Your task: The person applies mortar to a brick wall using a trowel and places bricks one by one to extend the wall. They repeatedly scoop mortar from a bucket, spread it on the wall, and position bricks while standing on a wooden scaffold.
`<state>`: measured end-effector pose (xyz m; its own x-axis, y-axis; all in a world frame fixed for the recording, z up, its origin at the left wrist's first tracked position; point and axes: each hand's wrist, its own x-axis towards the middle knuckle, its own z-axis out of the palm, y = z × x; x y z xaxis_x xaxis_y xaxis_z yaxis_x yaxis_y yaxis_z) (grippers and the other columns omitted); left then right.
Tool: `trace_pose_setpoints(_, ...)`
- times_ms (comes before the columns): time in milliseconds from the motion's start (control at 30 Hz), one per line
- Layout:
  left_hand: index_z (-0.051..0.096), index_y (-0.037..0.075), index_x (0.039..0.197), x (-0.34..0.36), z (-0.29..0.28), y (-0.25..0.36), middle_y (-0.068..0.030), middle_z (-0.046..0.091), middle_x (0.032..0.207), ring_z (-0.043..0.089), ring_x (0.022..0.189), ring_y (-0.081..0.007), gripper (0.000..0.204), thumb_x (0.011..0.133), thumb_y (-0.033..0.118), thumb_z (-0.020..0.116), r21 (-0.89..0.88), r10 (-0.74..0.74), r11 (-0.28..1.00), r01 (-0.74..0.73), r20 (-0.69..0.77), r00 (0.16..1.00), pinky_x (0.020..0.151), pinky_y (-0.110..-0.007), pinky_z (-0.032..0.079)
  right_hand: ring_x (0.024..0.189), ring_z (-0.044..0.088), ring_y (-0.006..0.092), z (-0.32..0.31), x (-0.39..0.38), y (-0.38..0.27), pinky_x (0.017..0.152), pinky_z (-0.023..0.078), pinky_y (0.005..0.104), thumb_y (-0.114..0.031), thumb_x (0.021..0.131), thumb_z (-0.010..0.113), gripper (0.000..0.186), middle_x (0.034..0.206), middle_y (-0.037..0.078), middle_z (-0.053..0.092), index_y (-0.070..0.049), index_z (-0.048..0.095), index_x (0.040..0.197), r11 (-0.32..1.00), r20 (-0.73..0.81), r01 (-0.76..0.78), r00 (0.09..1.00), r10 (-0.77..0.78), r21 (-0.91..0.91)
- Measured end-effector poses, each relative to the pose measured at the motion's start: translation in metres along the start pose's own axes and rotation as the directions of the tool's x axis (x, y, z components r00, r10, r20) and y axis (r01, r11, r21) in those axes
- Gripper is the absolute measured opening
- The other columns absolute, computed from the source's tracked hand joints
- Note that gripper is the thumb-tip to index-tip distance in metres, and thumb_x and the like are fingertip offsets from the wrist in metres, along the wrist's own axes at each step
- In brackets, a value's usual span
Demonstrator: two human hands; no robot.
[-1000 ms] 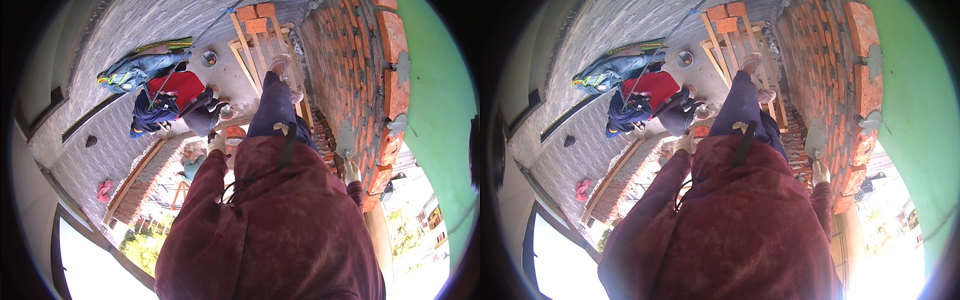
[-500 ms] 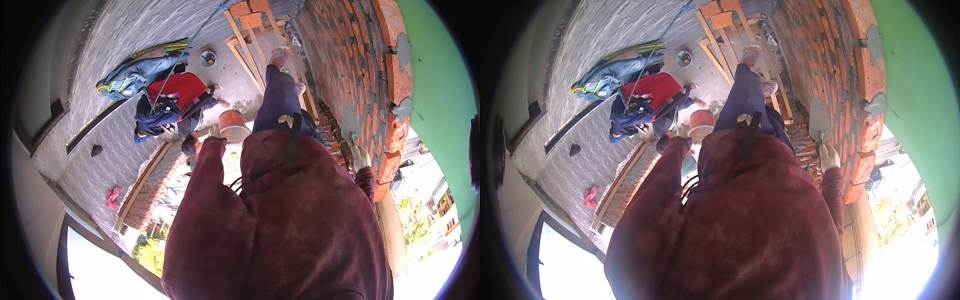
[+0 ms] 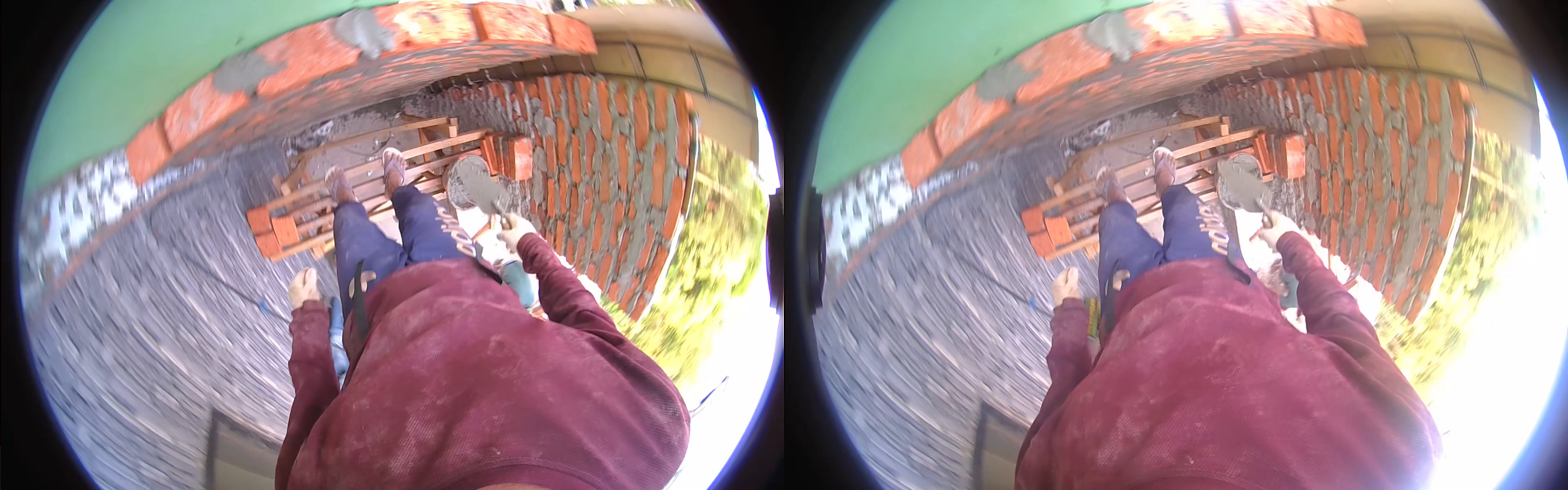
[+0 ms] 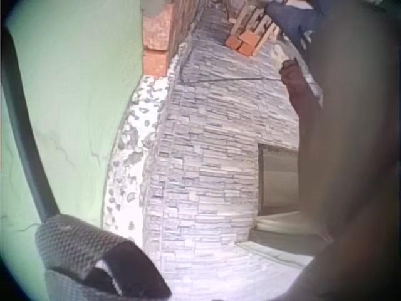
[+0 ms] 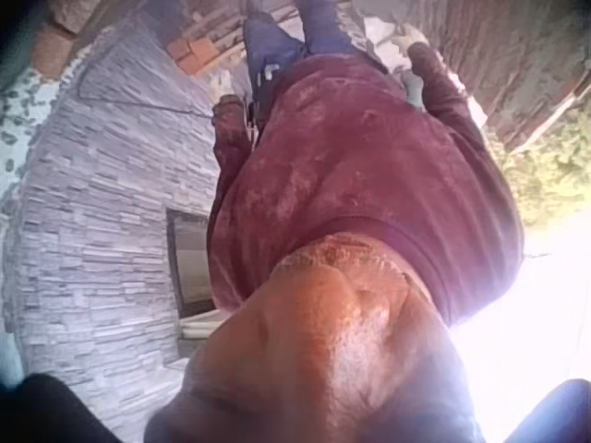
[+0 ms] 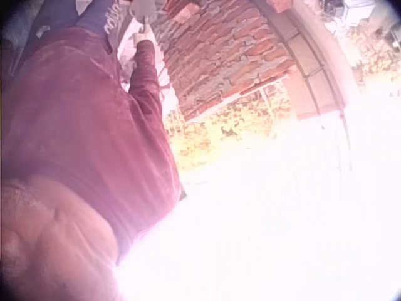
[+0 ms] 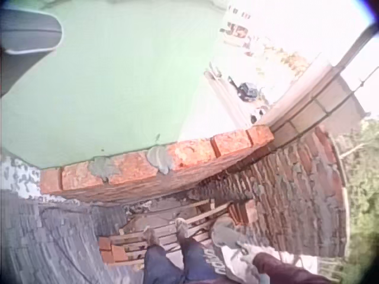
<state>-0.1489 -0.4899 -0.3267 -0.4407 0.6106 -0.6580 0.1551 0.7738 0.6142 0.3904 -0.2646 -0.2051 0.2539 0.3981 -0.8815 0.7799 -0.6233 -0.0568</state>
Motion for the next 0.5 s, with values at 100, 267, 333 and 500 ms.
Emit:
trace_pose_setpoints(100, 0.067, 0.001, 0.105, 0.057, -0.042, 0.07, -0.0047, 0.068, 0.1, 0.066, 0.091, -0.0145, 0.027, 0.088, 0.017, 0.082, 0.095, 0.146, 0.984, -0.152, 0.061, 0.987, 0.087, -0.032, 0.054, 0.102, 0.07, 0.0369, 0.098, 0.004, 0.095, 0.09, 0.056, 0.0478, -0.026, 0.085, 0.077, 0.049, 0.116, 0.024, 0.071, -0.004, 0.066, 0.128, 0.978, -0.141, -0.054, 0.99, 0.026, -0.2)
trace_pose_setpoints(267, 0.068, 0.002, 0.119, 0.098, -0.024, 0.169, -0.0078, 0.071, 0.111, 0.067, 0.103, -0.0172, 0.03, 0.094, 0.016, 0.077, 0.244, 0.22, 0.915, -0.322, 0.369, 0.903, 0.093, -0.033, 0.054, 0.102, 0.075, 0.0323, 0.165, -0.059, 0.07, 0.089, 0.058, 0.0431, -0.031, 0.082, 0.077, 0.044, 0.107, 0.021, 0.075, -0.004, 0.07, 0.116, 0.892, 0.125, -0.38, 0.925, 0.36, 0.246)
trace_pose_setpoints(333, 0.07, 0.0, 0.117, 0.093, 0.007, 0.194, -0.0093, 0.071, 0.109, 0.068, 0.099, -0.0191, 0.037, 0.089, 0.021, 0.083, 0.247, 0.155, 0.91, -0.333, 0.543, 0.825, 0.089, -0.034, 0.056, 0.107, 0.073, 0.0384, 0.199, -0.063, 0.084, 0.095, 0.057, 0.0458, -0.032, 0.083, 0.075, 0.046, 0.11, 0.024, 0.074, -0.004, 0.069, 0.119, 0.879, 0.071, -0.329, 0.943, 0.326, 0.346)
trace_pose_setpoints(500, 0.058, 0.006, 0.147, 0.078, 0.075, 0.189, -0.0233, 0.054, 0.152, 0.048, 0.144, -0.0418, 0.073, 0.09, 0.048, 0.077, 0.463, -0.071, 0.695, -0.551, 0.806, 0.588, 0.121, -0.048, 0.039, 0.112, 0.071, 0.0392, 0.178, -0.073, 0.058, 0.099, 0.056, 0.0464, -0.038, 0.088, 0.071, 0.05, 0.116, 0.024, 0.074, -0.006, 0.068, 0.126, 0.874, -0.015, -0.308, 0.941, 0.338, 0.376)
